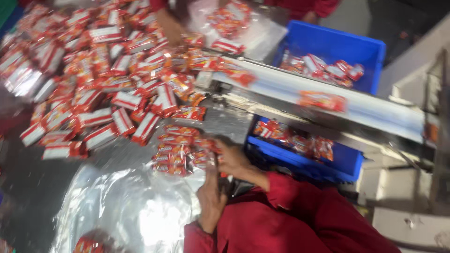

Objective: The person is packaging small snack bars. They pick up snack bars from a pile on a metal table, place them into clear plastic bags, and then move the filled bags onto a conveyor belt.

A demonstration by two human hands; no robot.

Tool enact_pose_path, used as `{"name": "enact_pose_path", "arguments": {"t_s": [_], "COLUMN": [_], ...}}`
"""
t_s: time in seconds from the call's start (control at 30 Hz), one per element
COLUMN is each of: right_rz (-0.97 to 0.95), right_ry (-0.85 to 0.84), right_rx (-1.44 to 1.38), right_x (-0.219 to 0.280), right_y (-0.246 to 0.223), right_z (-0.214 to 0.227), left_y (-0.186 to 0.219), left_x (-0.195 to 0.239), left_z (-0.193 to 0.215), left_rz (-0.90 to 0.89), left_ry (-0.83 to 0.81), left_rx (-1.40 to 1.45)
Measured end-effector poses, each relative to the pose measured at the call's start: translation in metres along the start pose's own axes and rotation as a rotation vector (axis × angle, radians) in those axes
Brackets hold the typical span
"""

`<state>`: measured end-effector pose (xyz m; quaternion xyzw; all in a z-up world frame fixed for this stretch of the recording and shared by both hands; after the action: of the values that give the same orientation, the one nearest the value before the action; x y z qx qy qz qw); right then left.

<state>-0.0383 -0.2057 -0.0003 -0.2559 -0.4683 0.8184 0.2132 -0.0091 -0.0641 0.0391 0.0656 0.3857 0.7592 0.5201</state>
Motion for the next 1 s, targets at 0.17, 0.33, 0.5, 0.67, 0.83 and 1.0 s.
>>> {"name": "enact_pose_path", "arguments": {"t_s": [0.17,0.33,0.5,0.67,0.83,1.0], "right_rz": [-0.148,-0.249,-0.032,0.076,0.045,-0.052], "right_ry": [-0.288,-0.407,0.315,0.350,0.511,0.280], "right_rx": [0.630,0.629,1.092,0.656,1.099,0.642], "right_x": [-0.041,-0.044,-0.059,-0.073,-0.055,-0.086], "right_y": [0.035,0.016,-0.021,-0.004,-0.021,-0.021], "right_z": [-0.034,0.002,0.170,0.214,0.220,0.207], "left_y": [-0.018,-0.007,-0.014,-0.019,-0.045,-0.028], "left_x": [-0.033,-0.057,-0.046,-0.038,-0.004,0.002], "left_z": [-0.013,0.015,0.032,0.049,-0.004,-0.016], "left_rz": [0.075,-0.076,-0.075,-0.077,0.202,-0.082], "left_ry": [-0.067,0.055,0.187,0.389,-0.061,0.042], "left_rx": [-0.163,-0.054,0.072,-0.063,-0.292,-0.056]}}
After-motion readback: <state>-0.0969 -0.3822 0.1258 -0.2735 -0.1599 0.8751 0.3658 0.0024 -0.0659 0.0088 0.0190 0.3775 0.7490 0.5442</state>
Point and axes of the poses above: each hand's wrist, its own x-axis away from the middle knuckle, its own z-axis out of the back of the hand, y = z × x, the point moved 8 cm from there along -x, towards the middle knuckle, and after that the axes turned 2 degrees about -z, right-handed, at the moved point
